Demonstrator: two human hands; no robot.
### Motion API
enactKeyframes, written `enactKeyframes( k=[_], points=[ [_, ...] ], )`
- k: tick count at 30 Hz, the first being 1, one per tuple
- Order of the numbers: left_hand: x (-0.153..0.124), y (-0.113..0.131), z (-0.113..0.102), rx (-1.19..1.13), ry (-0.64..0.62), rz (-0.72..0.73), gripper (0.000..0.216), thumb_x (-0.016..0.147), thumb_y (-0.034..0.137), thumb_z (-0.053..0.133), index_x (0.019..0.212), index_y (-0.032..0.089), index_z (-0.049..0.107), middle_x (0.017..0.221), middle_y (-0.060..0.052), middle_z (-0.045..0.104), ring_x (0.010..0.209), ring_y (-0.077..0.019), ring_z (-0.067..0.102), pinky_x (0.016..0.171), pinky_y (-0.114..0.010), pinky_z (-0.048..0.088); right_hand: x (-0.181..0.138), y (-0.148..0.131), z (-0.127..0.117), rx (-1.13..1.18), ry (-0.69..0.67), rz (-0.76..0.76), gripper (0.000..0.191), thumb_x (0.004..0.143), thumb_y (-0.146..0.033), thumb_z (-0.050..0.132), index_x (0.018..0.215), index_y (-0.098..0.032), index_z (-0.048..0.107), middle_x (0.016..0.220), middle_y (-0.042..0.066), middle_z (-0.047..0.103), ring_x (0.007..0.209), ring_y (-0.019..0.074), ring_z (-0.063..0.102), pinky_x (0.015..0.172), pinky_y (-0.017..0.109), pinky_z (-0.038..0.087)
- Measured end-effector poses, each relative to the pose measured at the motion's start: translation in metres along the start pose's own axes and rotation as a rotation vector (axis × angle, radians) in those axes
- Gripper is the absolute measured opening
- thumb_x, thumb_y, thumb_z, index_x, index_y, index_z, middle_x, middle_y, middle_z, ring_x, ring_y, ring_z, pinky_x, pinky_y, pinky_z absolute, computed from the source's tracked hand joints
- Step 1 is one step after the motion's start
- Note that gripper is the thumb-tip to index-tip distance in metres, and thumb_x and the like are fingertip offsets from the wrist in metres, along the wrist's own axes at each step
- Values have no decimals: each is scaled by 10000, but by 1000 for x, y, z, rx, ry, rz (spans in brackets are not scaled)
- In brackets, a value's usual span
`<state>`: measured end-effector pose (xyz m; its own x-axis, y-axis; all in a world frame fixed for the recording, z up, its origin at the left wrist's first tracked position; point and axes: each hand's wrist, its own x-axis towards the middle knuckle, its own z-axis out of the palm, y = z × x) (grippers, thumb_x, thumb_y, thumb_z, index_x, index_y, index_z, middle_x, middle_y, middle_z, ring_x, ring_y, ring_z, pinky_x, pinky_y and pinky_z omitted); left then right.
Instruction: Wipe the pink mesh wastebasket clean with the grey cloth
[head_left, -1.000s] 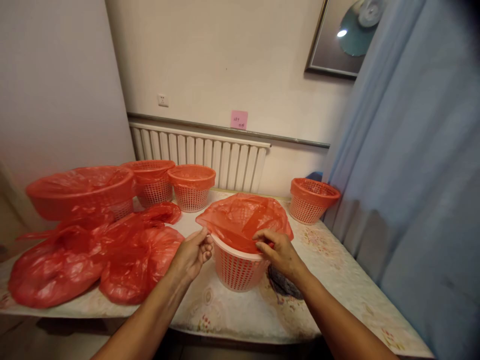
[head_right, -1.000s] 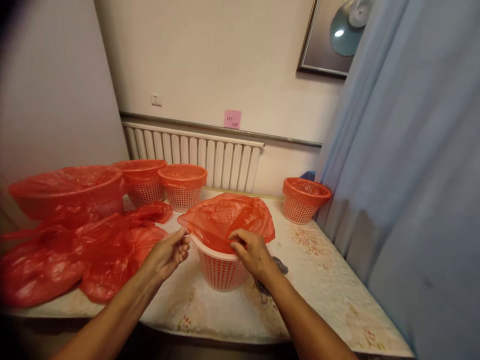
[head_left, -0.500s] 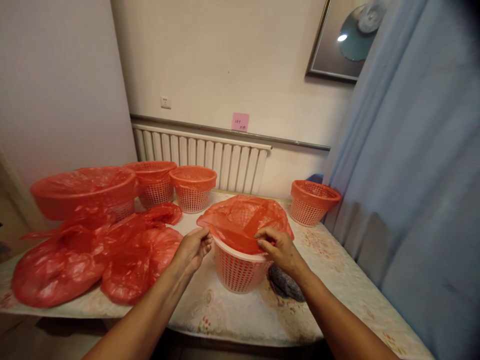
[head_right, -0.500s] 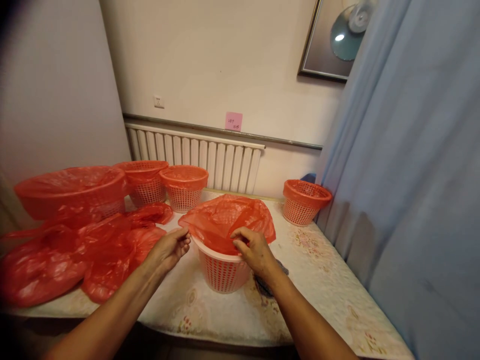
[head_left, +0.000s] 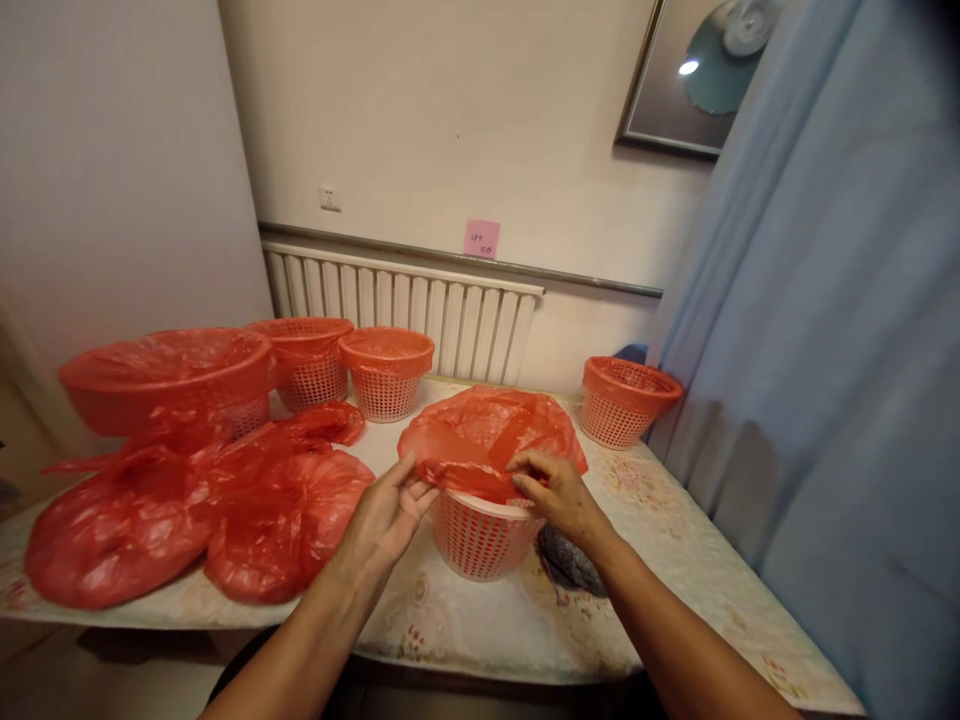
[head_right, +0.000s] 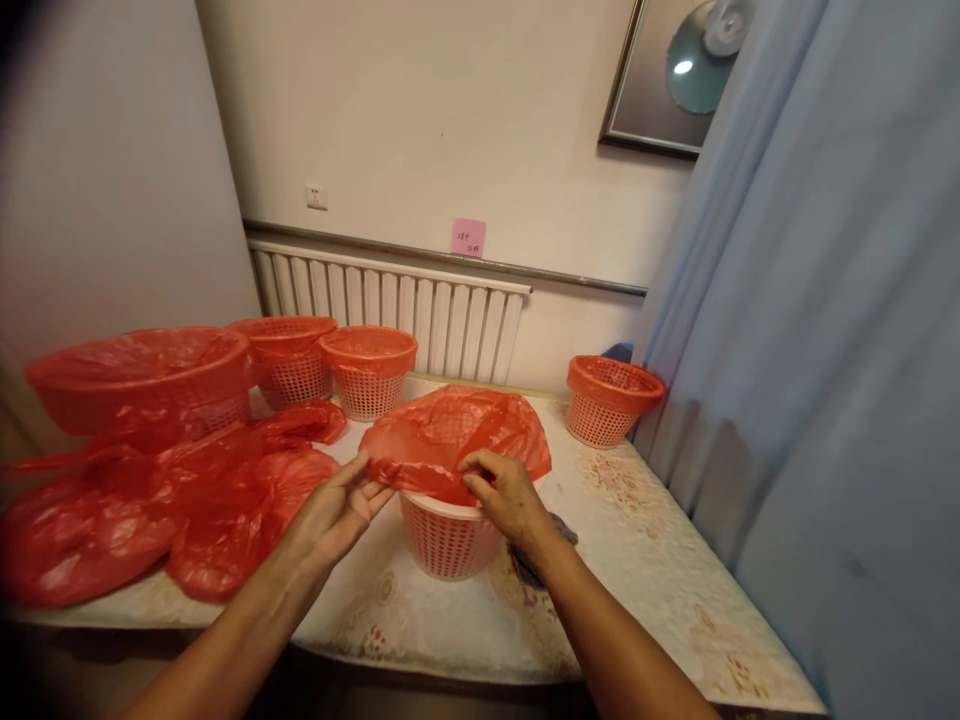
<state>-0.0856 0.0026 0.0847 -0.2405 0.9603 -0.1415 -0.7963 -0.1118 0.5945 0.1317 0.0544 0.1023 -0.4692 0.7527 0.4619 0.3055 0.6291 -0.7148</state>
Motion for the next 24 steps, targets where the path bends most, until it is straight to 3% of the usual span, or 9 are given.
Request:
enactKeyframes(
  k=[5,10,15,17,20,22,24],
  points=[
    [-16,-15,4,39,-51,-115,154,813,-7,535,880,100,624,840,-104,713,734,-180,702,718,-313,600,-2,-2,2,-4,-7,-12,131,766,-149,509,795,-186,631,732,-23,606,676,110,529,654,230,397],
    [-26,-27,6,29,-41,-112,162,810,-10,541,862,128,607,836,-75,715,721,-162,703,711,-291,595,-4,-1,8,2,-15,-23,127,773,-151,502,801,-185,620,715,-29,594,650,103,516,626,220,392],
    [-33,-34,8,19,-29,-149,131,878,55,471,912,104,588,921,-140,718,817,-215,714,768,-367,591,-4,-2,8,-43,14,-62,125,783,-168,513,827,-185,628,729,-17,618,663,118,545,633,236,417],
    [-34,-36,8,8,7,-198,154,897,72,443,959,94,582,939,-154,715,812,-221,716,739,-372,598,-9,-7,7,-75,122,-108,124,791,-181,524,850,-191,633,795,6,644,730,140,574,684,262,440],
    [-36,-39,7,-18,37,-236,173,907,86,429,996,87,578,960,-159,713,805,-218,718,701,-359,605,-30,-18,9,-79,414,-133,117,824,-209,535,883,-206,636,873,28,652,823,163,590,762,296,454],
    [-37,-40,7,-36,41,-230,169,908,86,430,983,93,581,951,-149,717,797,-213,719,695,-357,607,-51,-24,16,-34,605,-75,99,838,-236,549,882,-212,635,867,27,648,825,164,591,769,300,457],
    [-38,-41,6,-48,40,-232,161,909,86,433,965,100,584,940,-142,720,792,-211,720,695,-359,608,-70,-25,26,62,673,42,100,837,-276,570,871,-207,634,821,25,644,776,162,591,728,294,465]
  ],
)
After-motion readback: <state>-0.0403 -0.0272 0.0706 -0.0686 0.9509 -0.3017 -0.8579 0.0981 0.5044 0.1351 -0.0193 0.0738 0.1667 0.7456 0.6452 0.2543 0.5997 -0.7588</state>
